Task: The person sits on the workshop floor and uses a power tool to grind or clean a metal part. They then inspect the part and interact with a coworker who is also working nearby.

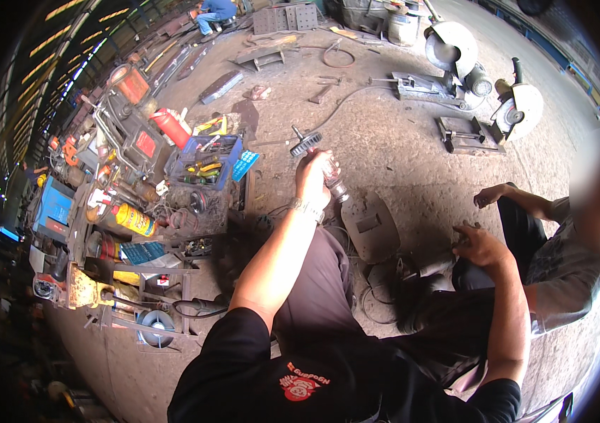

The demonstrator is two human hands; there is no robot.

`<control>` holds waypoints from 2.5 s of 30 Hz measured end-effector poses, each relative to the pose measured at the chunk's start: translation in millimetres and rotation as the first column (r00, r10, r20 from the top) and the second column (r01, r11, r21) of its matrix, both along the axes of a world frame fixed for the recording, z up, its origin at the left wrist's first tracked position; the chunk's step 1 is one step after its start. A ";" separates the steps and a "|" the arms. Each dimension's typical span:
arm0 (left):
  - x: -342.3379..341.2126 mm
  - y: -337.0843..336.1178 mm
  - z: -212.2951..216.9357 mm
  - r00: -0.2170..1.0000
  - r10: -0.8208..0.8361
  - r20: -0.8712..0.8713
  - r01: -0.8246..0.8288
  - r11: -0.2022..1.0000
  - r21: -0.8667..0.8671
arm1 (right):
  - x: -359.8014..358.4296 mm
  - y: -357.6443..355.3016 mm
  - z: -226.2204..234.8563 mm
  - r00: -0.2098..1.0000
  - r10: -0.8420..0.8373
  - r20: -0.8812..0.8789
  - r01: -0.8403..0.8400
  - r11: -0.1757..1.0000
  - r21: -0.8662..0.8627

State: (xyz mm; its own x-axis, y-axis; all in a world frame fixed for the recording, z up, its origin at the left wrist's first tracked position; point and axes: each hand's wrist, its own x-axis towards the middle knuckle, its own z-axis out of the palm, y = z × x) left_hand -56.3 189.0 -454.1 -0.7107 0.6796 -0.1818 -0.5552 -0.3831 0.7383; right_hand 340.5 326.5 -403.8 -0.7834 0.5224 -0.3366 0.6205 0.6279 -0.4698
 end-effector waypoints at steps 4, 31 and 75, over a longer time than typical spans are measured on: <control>-2.0 0.6 -3.8 0.998 0.048 -0.048 -0.044 0.995 0.089 | -2.6 -2.9 2.3 1.000 -0.015 -0.016 0.014 1.000 -0.016; 16.4 -20.2 40.9 0.970 0.196 -0.145 -0.112 0.886 0.450 | 2.9 -12.7 -27.2 0.990 -0.135 -0.046 0.117 0.953 -0.280; -83.6 -704.5 -468.8 0.661 -0.729 -0.176 -0.495 -0.247 -0.833 | -36.1 -116.6 -30.1 0.853 0.084 0.515 -0.153 0.984 0.093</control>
State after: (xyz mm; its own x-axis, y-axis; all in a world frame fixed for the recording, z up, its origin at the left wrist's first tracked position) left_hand -139.8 -515.5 -922.9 -0.9086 0.2344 -0.3458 0.2390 0.9706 0.0301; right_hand 304.4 209.9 -433.8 -0.5803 0.5013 -0.6418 0.6679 0.7439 -0.0228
